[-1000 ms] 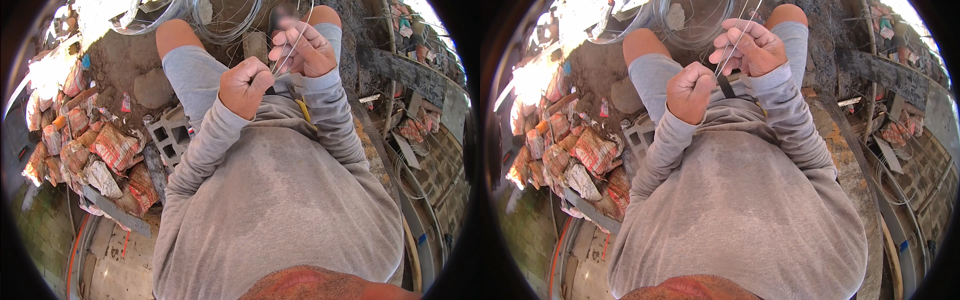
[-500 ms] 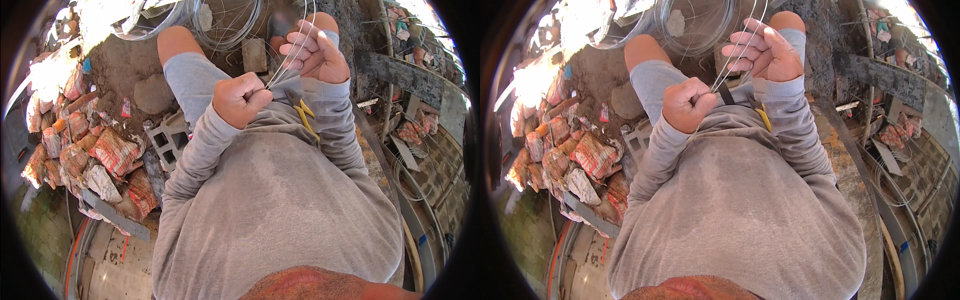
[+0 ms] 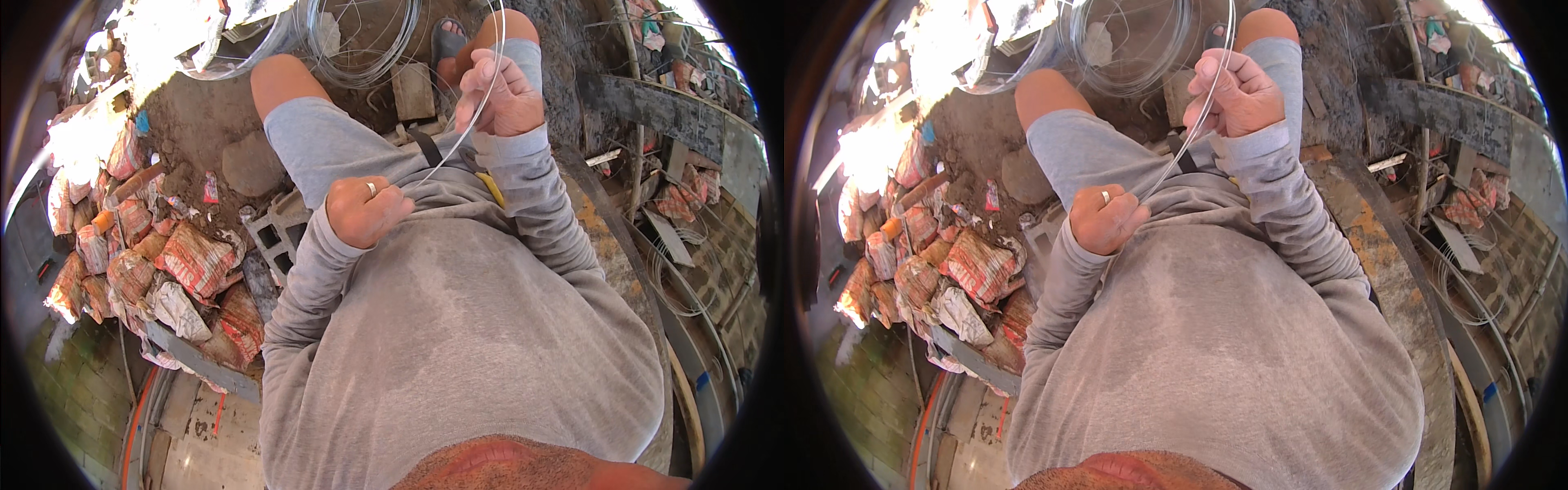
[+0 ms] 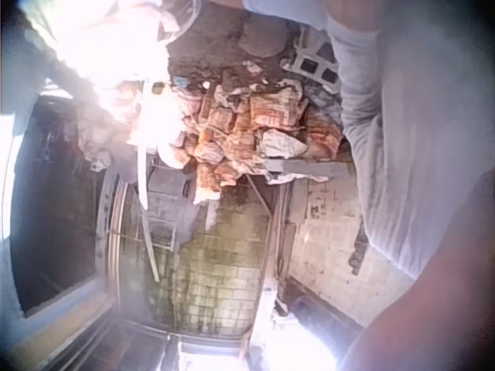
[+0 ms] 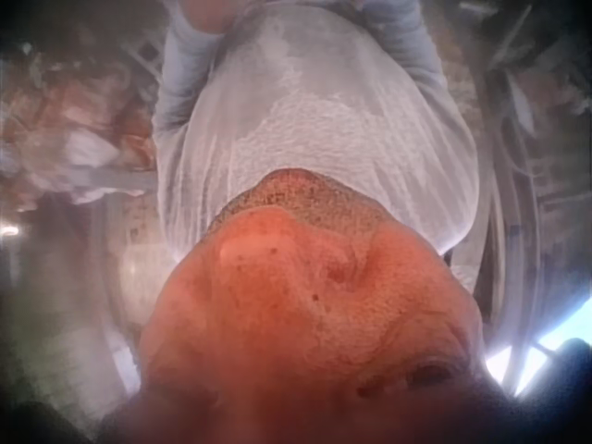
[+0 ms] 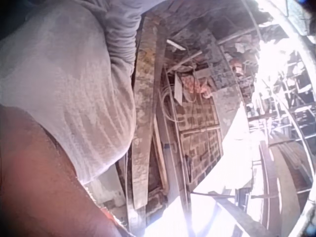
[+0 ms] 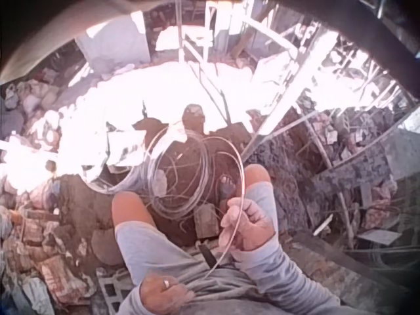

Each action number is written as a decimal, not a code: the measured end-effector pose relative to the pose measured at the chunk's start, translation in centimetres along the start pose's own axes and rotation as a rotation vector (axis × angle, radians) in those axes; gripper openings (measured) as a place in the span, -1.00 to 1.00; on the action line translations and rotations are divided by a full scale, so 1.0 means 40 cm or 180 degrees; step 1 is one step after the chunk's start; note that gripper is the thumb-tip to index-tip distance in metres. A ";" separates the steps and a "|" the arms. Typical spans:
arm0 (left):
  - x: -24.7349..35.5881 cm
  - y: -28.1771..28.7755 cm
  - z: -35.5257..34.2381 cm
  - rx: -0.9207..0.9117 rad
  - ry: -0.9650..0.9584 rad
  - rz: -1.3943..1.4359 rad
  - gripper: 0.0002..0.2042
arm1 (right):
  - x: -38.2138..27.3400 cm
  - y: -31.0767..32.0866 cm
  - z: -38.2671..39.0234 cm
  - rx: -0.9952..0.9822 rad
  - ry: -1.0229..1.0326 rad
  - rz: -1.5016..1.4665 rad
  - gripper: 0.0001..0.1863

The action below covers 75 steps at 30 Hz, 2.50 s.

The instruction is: The person sits on the ground and repeatedly cuts short lengths of thin metal wire using yellow-handled pliers. The person pulls wire from a coil, measures a segment by hand, and cuts it, repeating this process throughout the clip.

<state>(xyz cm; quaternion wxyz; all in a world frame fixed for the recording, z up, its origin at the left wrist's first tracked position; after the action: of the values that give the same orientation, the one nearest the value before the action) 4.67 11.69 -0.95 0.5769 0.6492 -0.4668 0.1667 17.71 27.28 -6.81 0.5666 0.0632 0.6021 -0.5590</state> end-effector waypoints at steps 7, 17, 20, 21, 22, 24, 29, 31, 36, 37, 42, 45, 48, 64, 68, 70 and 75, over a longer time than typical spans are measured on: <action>-0.007 -0.017 0.055 -0.0183 -0.0131 -0.0261 -0.78 | -0.045 0.064 -0.010 0.0290 -0.0586 0.0922 -0.67; 0.014 -0.026 0.013 -0.0578 -0.0422 -0.0196 -0.88 | -0.060 0.119 0.012 0.0290 -0.0145 0.0721 -0.73; -0.001 -0.040 0.016 -0.0706 -0.0414 -0.0339 -0.88 | -0.073 0.112 0.019 0.0108 -0.0553 0.0215 -0.78; -0.007 -0.045 0.018 -0.0797 -0.0413 -0.0391 -0.87 | -0.077 0.121 0.025 0.0222 -0.0636 0.0398 -0.79; -0.010 -0.047 0.020 -0.0833 -0.0396 -0.0392 -0.87 | -0.080 0.131 0.030 0.0335 -0.0719 0.0580 -0.79; -0.017 -0.047 0.014 -0.0914 -0.0377 -0.0402 -0.85 | -0.083 0.142 0.033 0.0278 -0.0685 0.0787 -0.79; -0.046 -0.018 0.037 -0.0752 -0.0023 -0.0339 -0.88 | -0.075 0.072 0.041 -0.0432 -0.0363 -0.0074 -0.80; -0.057 0.006 0.037 -0.0685 0.0237 -0.0094 -0.88 | -0.065 0.033 0.042 -0.0689 -0.0151 -0.0383 -0.78; -0.030 0.047 -0.010 -0.0078 0.0828 0.1059 -0.93 | -0.049 -0.047 0.014 -0.0891 0.0196 -0.0760 -0.80; -0.016 0.046 -0.031 0.0179 0.0865 0.1343 -0.92 | -0.051 -0.069 0.011 -0.0964 0.0197 -0.0739 -0.81; -0.079 -0.025 -0.077 0.0410 0.1490 0.2811 -0.79 | -0.018 -0.145 -0.009 -0.0889 0.0064 -0.0294 -0.82; -0.116 -0.056 -0.116 0.0282 0.2151 0.3693 -0.80 | -0.058 -0.089 -0.017 -0.0614 0.0205 0.0173 -0.82; -0.098 0.019 -0.142 0.1046 0.1368 0.1601 -0.89 | -0.068 -0.101 -0.021 -0.0639 0.0194 0.0245 -0.83; 0.072 0.130 -0.192 0.0815 0.0774 -0.1290 -0.69 | -0.115 -0.114 -0.020 -0.0207 -0.0027 0.0710 -0.57; 0.073 0.118 -0.205 0.0205 0.0413 -0.1966 -0.69 | -0.128 -0.086 -0.018 -0.0241 -0.0279 0.0470 -0.51; 0.076 0.121 -0.212 0.0045 0.0187 -0.2035 -0.69 | -0.125 -0.055 -0.014 -0.0033 -0.0388 0.0240 -0.58; 0.059 0.084 -0.232 -0.0294 -0.0353 -0.2118 -0.71 | -0.122 0.002 0.005 0.0343 -0.0631 0.0458 -0.49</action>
<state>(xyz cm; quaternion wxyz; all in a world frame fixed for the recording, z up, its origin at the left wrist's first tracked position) 6.16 19.44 5.41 0.6023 0.7472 -0.2671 -0.0876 19.60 29.88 -3.11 0.6577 0.0810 0.5062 -0.5519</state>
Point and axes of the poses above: each hand's wrist, its own z-axis away from the middle knuckle, its own y-axis out of the back of the hand, x = y × z, the point moved 8 cm from there along -z, towards the middle knuckle, and after that the axes turned 9 degrees about -x, right-handed, at the moved point
